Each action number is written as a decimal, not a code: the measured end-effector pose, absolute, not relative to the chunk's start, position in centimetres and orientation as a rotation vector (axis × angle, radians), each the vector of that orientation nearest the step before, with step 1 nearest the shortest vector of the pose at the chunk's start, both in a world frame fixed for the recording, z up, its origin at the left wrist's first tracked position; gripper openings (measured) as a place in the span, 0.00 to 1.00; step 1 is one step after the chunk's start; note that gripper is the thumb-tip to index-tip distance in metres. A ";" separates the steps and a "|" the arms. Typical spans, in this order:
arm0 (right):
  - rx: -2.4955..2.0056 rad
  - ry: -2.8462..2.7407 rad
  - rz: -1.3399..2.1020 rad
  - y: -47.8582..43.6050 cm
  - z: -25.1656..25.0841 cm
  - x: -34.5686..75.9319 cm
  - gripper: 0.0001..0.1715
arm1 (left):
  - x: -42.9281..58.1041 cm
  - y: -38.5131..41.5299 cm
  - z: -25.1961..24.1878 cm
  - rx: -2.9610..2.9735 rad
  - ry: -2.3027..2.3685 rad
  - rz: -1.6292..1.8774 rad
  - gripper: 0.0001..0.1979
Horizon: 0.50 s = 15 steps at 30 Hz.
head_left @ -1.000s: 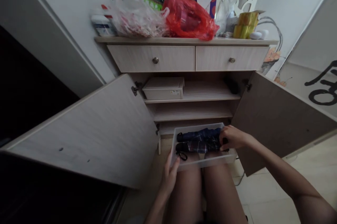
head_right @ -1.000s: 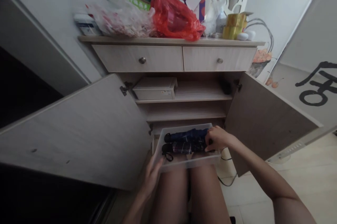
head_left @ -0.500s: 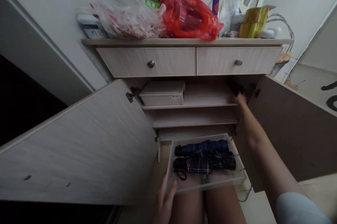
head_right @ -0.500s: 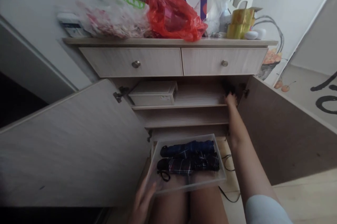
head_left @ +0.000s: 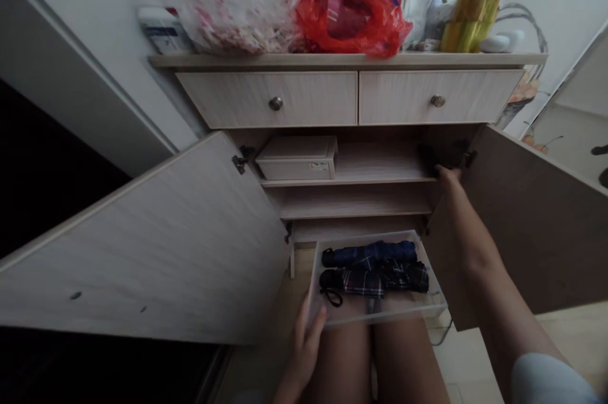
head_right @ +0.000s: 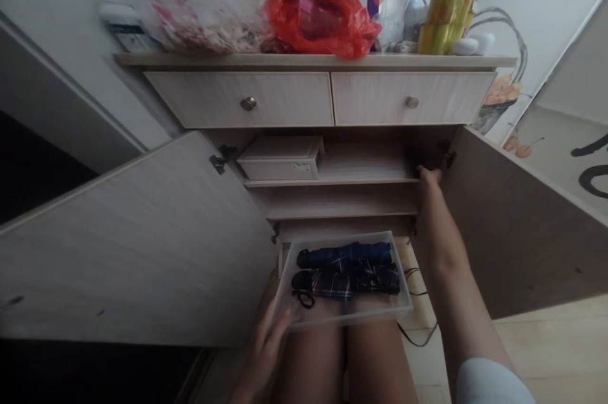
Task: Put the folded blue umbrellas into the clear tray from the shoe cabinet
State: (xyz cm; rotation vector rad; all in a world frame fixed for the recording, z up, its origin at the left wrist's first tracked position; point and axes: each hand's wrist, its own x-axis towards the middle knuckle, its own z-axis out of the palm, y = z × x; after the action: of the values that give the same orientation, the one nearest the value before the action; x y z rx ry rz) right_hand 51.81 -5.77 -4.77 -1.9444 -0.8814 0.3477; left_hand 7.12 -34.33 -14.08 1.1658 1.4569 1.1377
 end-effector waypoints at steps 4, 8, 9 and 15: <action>-1.783 -0.791 0.623 -9.5 -3.8 52.1 0.08 | 7.2 -34.2 -13.7 1.187 1.432 1.150 0.38; -1.451 -0.607 0.920 -16.0 -4.3 51.2 0.06 | 7.4 -34.2 -13.1 1.234 1.409 1.153 0.37; -1.399 -0.604 0.968 -17.8 -4.4 50.9 0.05 | 7.4 -34.2 -13.0 1.248 1.406 1.145 0.37; -1.309 -0.862 1.202 -27.4 -3.4 48.1 0.17 | 7.5 -34.3 -12.5 1.278 1.378 1.121 0.38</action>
State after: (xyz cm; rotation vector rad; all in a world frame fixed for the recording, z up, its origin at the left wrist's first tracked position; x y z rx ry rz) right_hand 48.08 -27.38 -3.43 -1.3095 -0.8618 1.2025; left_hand 7.54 -34.25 -12.52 1.2780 1.3784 1.1209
